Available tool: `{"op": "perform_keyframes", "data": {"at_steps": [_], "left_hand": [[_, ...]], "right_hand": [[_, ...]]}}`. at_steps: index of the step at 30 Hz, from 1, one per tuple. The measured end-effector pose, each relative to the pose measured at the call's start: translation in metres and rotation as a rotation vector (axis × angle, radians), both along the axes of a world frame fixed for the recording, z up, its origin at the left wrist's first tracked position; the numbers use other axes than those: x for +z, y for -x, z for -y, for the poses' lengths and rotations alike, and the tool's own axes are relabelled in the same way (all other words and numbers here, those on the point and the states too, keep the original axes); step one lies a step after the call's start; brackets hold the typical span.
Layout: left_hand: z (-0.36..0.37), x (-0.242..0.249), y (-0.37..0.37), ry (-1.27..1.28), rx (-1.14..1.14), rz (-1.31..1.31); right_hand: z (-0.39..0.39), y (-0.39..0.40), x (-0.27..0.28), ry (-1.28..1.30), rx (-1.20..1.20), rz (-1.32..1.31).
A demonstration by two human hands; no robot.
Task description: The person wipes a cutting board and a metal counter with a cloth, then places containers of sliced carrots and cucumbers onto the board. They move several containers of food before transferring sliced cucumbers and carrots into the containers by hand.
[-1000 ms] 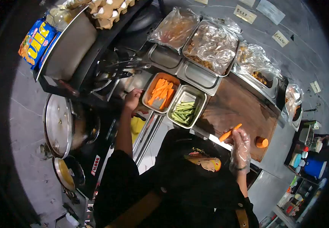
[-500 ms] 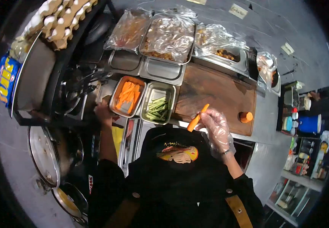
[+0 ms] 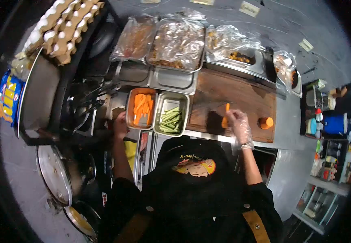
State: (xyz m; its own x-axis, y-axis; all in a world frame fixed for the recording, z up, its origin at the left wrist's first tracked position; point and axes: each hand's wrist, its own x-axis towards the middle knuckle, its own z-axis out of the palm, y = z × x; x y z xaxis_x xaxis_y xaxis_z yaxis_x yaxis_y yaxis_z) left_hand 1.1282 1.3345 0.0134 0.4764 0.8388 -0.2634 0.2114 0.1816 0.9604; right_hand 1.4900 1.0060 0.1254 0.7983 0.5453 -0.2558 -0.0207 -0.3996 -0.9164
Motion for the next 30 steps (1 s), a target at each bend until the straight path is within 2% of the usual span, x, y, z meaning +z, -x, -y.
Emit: {"op": "perform_keyframes", "data": {"at_steps": [1, 2, 3, 5, 9, 11, 12, 14, 17, 19, 21, 22, 23, 24, 25, 26, 28, 29, 30], "left_hand": [[-0.005, -0.004, 0.001, 0.043, 0.015, 0.040], [-0.003, 0.001, -0.002, -0.310, -0.113, 0.002], [0.001, 0.022, -0.004, -0.355, -0.106, -0.295], [-0.001, 0.015, -0.002, -0.659, 0.037, -0.413], [0.016, 0.056, -0.035, -0.553, 0.173, -0.439], [0.027, 0.074, -0.055, -0.777, 0.025, -0.485], [0.032, 0.077, -0.064, -0.774, 0.031, -0.488], [0.038, 0.079, -0.082, -0.808, -0.063, -0.756], [0.035, 0.075, -0.099, -0.722, -0.100, -0.865], [0.037, 0.084, -0.106, -0.772, -0.082, -0.890], [0.035, 0.091, -0.105, -1.015, 0.141, -0.958], [0.028, 0.078, -0.098, -0.899, 0.179, -1.054], [0.017, 0.058, -0.085, -0.903, 0.177, -1.053], [0.004, 0.036, -0.069, -0.734, 0.126, -0.929], [-0.002, 0.037, -0.062, -0.568, 0.075, -0.803], [-0.008, 0.038, -0.054, -0.576, 0.070, -0.801], [0.000, 0.069, -0.041, -0.257, 0.016, -0.542], [0.002, 0.062, -0.029, -0.252, 0.009, -0.549], [0.002, 0.051, -0.016, -0.383, 0.075, -0.413]], "right_hand": [[0.003, -0.009, -0.015, 0.091, 0.013, 0.092], [0.000, -0.009, -0.001, 0.131, -0.008, 0.022], [0.003, -0.016, -0.019, 0.173, -0.004, 0.070], [0.014, -0.031, -0.054, 0.349, 0.081, 0.510], [0.009, -0.031, -0.050, 0.362, -0.037, 0.493], [0.006, -0.025, -0.037, 0.280, -0.056, 0.487], [0.009, -0.030, -0.051, 0.313, -0.054, 0.545], [0.004, -0.025, -0.043, 0.265, -0.067, 0.514], [-0.001, -0.007, -0.032, 0.220, -0.050, 0.476], [0.000, -0.002, -0.036, 0.291, -0.011, 0.557], [-0.002, 0.009, -0.030, 0.089, 0.021, 0.479], [-0.003, 0.015, -0.024, 0.130, 0.021, 0.425], [-0.002, 0.017, -0.025, 0.129, 0.017, 0.424], [0.000, 0.020, -0.029, 0.140, 0.065, 0.434], [0.002, 0.022, -0.033, 0.150, 0.113, 0.444], [0.005, 0.022, -0.041, 0.167, 0.150, 0.516], [0.000, 0.031, -0.028, 0.142, 0.157, 0.458], [-0.002, 0.035, -0.019, 0.115, 0.178, 0.405], [-0.006, 0.036, -0.012, 0.155, 0.216, 0.483]]}}
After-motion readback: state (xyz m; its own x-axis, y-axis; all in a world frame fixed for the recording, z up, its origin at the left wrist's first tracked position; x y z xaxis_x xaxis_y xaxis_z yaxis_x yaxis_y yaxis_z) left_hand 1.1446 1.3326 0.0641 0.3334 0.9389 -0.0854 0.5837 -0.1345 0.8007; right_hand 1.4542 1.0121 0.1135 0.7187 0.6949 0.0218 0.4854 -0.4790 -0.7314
